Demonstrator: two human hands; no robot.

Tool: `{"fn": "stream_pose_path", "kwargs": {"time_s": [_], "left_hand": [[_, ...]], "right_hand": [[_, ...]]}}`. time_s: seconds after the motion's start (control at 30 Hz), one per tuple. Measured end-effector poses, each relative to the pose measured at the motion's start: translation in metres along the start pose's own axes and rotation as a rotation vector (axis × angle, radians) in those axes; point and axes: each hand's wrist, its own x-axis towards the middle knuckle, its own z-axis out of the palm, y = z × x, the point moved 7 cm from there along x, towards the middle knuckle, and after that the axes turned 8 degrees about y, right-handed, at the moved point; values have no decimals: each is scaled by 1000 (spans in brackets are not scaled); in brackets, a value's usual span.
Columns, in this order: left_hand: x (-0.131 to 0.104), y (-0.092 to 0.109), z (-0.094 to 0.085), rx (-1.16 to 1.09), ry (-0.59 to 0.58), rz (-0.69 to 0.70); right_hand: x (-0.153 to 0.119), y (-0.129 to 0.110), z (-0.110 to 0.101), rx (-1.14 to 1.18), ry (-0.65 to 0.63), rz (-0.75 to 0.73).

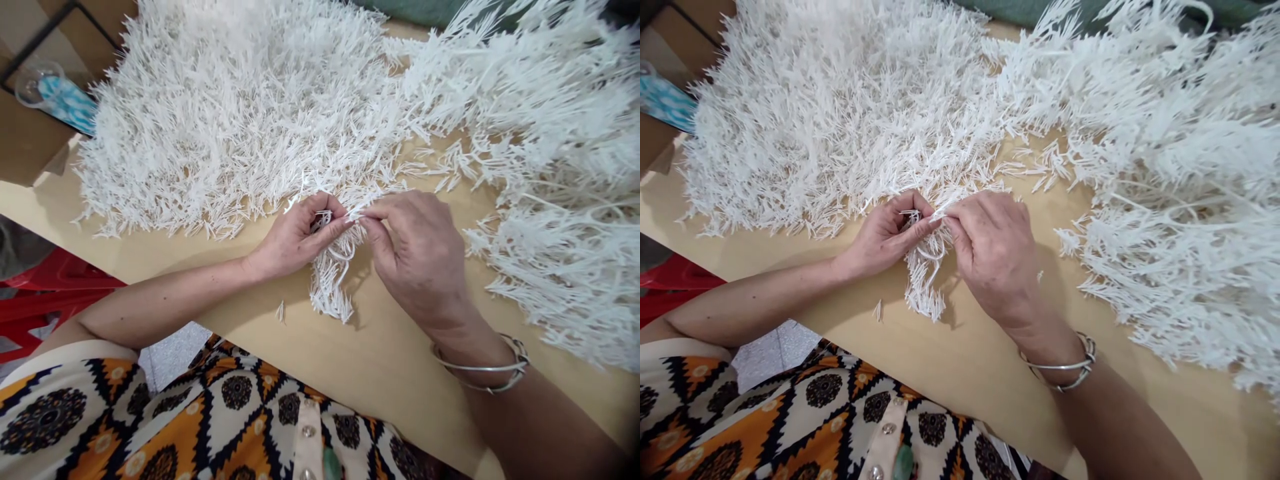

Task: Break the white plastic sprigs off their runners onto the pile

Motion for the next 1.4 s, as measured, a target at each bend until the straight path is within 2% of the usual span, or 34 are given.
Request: {"fn": "stream_pose_path", "kwargs": {"time_s": [0.1, 0.2, 0.3, 0.37, 0.43, 0.5, 0.6, 0.73, 0.83, 1.0, 1.13, 1.2, 1.27, 1.33, 1.4], "left_hand": [[1, 3, -3, -13, 10, 9], [0, 11, -3, -13, -43, 93], [-1, 14, -2, -34, -96, 128], [0, 12, -3, -63, -86, 78], [0, 7, -4, -117, -76, -4], [1, 3, -3, -195, -91, -71], [4, -2, -3, -342, -107, -146], [9, -10, -6, -582, -54, -310], [11, -9, -6, -667, -29, -358], [11, -6, -7, -763, -27, -380], [10, -11, -4, -831, -91, -435], [12, -12, -8, -857, -54, -447], [15, -9, -13, -826, -25, -462], [23, 0, -16, -754, -40, -444], [39, 15, -16, -689, -87, -368]], "right_hand": [[3, 12, 0, -172, -50, -4], [8, 51, -8, -293, -62, 118], [12, 94, -36, -377, 80, 309], [11, 108, -50, -375, 145, 390], [11, 105, -51, -320, 102, 365], [11, 92, -44, -278, 18, 297], [10, 72, -32, -256, -41, 222], [10, 51, -26, -163, 32, 118], [9, 37, -22, -35, 85, 59], [5, 19, -8, 224, -30, 151], [-3, 2, 12, 290, -182, 47], [-6, 3, 24, 238, -254, 13], [-5, 11, 28, 184, -279, 42], [2, 21, 20, 146, -252, 105], [16, 29, 0, 128, -168, 203]]}}
